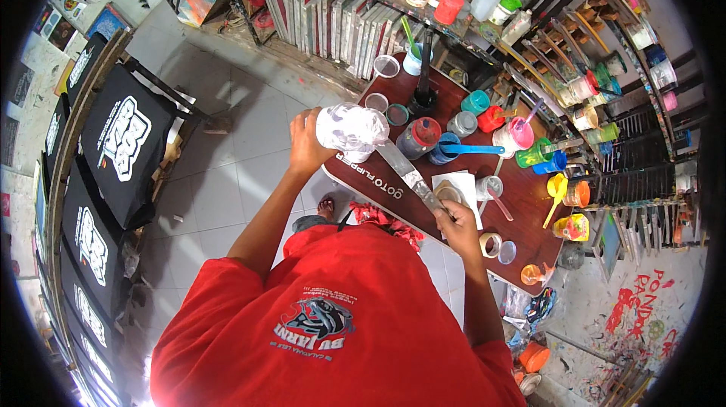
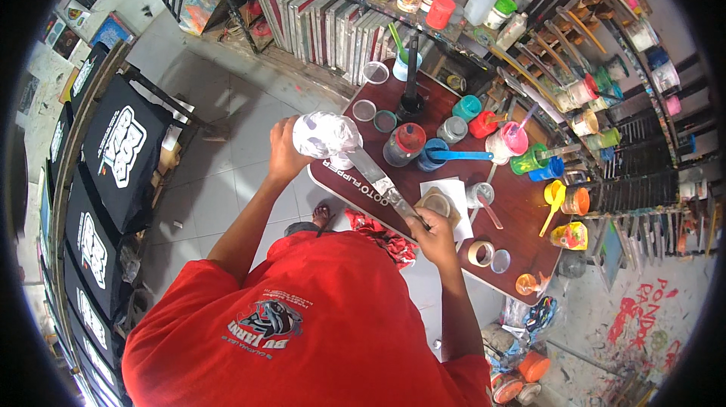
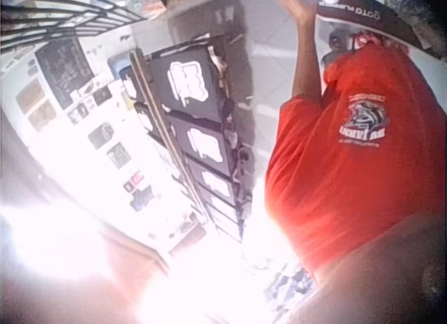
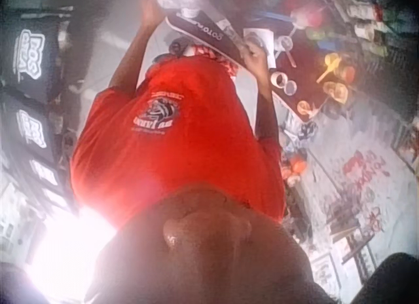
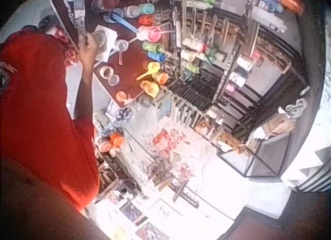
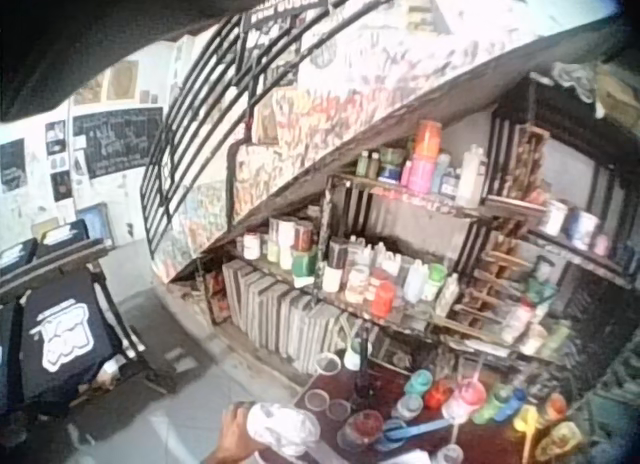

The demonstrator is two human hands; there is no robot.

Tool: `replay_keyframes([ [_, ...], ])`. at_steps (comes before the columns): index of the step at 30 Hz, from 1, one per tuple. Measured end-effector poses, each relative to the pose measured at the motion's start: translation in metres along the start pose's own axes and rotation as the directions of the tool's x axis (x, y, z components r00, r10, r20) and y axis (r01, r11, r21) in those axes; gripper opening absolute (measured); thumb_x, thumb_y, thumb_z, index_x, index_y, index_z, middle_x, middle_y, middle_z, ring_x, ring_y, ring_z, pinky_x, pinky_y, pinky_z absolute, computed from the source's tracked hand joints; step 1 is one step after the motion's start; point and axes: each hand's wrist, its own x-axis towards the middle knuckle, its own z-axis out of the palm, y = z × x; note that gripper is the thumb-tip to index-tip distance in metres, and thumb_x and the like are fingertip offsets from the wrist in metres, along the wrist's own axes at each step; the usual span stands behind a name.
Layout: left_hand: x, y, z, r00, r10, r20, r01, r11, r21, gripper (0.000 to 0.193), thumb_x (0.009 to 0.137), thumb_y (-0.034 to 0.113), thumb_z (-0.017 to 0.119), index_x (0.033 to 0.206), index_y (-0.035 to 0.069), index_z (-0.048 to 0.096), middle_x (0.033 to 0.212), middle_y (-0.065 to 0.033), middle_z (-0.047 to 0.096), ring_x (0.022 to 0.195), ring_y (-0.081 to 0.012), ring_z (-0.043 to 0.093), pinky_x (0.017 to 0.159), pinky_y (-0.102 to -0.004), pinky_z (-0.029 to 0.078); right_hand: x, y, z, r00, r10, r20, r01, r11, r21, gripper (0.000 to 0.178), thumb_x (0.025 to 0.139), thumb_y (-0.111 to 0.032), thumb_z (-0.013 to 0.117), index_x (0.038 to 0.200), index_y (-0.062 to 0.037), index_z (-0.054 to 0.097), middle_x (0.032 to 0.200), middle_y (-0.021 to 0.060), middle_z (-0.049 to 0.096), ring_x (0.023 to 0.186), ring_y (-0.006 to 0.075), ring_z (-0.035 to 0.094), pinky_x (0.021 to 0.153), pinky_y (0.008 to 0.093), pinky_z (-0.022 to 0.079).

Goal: The person mixes white paint in a plastic cup using a metal spatula, adding a yellow liquid from a small packet and stirring the mixture thoroughly.

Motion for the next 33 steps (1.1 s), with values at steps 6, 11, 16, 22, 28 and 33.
replay_keyframes([
  [6, 0.007, -0.026, 0.012, 0.998, -0.041, 0.046, 0.040, 0.999, 0.005, 0.094, 0.051, 0.020, 0.090, 0.134, 0.005, 0.048, 0.127, -0.0189, 0.050, 0.119, -0.0401, 0.045, 0.105, -0.0492, 0.039, 0.002, -0.007, 0.001, 0.999, 0.049, -0.018, -0.049, 0.999, -0.016, 0.017, 0.096, -0.014, 0.062, 0.102, 0.0015, 0.067, 0.069, -0.0056, 0.053, 0.063, 0.0027, 0.046, 0.056, 0.0224, 0.037],
  [11, 0.014, -0.030, 0.013, 0.998, -0.034, 0.061, 0.033, 0.999, 0.016, 0.095, 0.053, 0.027, 0.092, 0.133, 0.002, 0.048, 0.127, -0.0196, 0.053, 0.120, -0.0390, 0.047, 0.104, -0.0488, 0.039, 0.000, -0.004, 0.003, 0.998, 0.045, -0.048, -0.046, 0.998, -0.032, 0.018, 0.096, -0.014, 0.062, 0.103, 0.0018, 0.067, 0.069, -0.0053, 0.053, 0.064, 0.0028, 0.046, 0.056, 0.0223, 0.038],
  [16, 0.019, -0.042, 0.019, 0.997, -0.024, 0.076, 0.020, 0.999, 0.044, 0.094, 0.054, 0.030, 0.093, 0.132, 0.001, 0.049, 0.126, -0.0201, 0.054, 0.119, -0.0388, 0.048, 0.104, -0.0489, 0.039, -0.002, 0.006, 0.007, 0.991, 0.114, -0.075, -0.114, 0.994, 0.007, 0.019, 0.096, -0.014, 0.063, 0.104, 0.0019, 0.067, 0.069, -0.0044, 0.054, 0.063, 0.0036, 0.048, 0.057, 0.0228, 0.040],
  [22, 0.024, -0.049, 0.021, 0.999, -0.019, 0.042, 0.020, 1.000, -0.011, 0.090, 0.056, 0.028, 0.093, 0.130, 0.001, 0.049, 0.125, -0.0188, 0.055, 0.119, -0.0383, 0.048, 0.103, -0.0494, 0.038, 0.000, 0.015, 0.012, 0.986, 0.126, -0.114, -0.141, 0.980, -0.140, 0.021, 0.094, -0.017, 0.065, 0.102, 0.0021, 0.068, 0.069, 0.0003, 0.058, 0.063, 0.0070, 0.051, 0.058, 0.0266, 0.043],
  [28, 0.029, -0.054, 0.021, 0.997, -0.028, 0.069, 0.028, 1.000, -0.010, 0.091, 0.057, 0.028, 0.092, 0.132, 0.002, 0.047, 0.125, -0.0178, 0.056, 0.121, -0.0381, 0.047, 0.104, -0.0498, 0.037, 0.010, 0.013, 0.017, 0.987, 0.102, -0.126, -0.136, 0.946, -0.295, 0.021, 0.093, -0.019, 0.065, 0.097, 0.0022, 0.067, 0.067, 0.0048, 0.058, 0.064, 0.0093, 0.053, 0.058, 0.0288, 0.043],
  [33, 0.036, -0.044, 0.016, 0.992, -0.078, 0.102, 0.083, 0.995, -0.047, 0.088, 0.058, 0.027, 0.092, 0.130, 0.002, 0.048, 0.124, -0.0176, 0.056, 0.121, -0.0384, 0.047, 0.104, -0.0502, 0.037, 0.023, -0.001, 0.028, 0.989, 0.045, -0.143, -0.088, 0.946, -0.311, 0.020, 0.094, -0.019, 0.064, 0.092, 0.0007, 0.067, 0.062, 0.0042, 0.054, 0.060, 0.0090, 0.049, 0.055, 0.0294, 0.040],
])
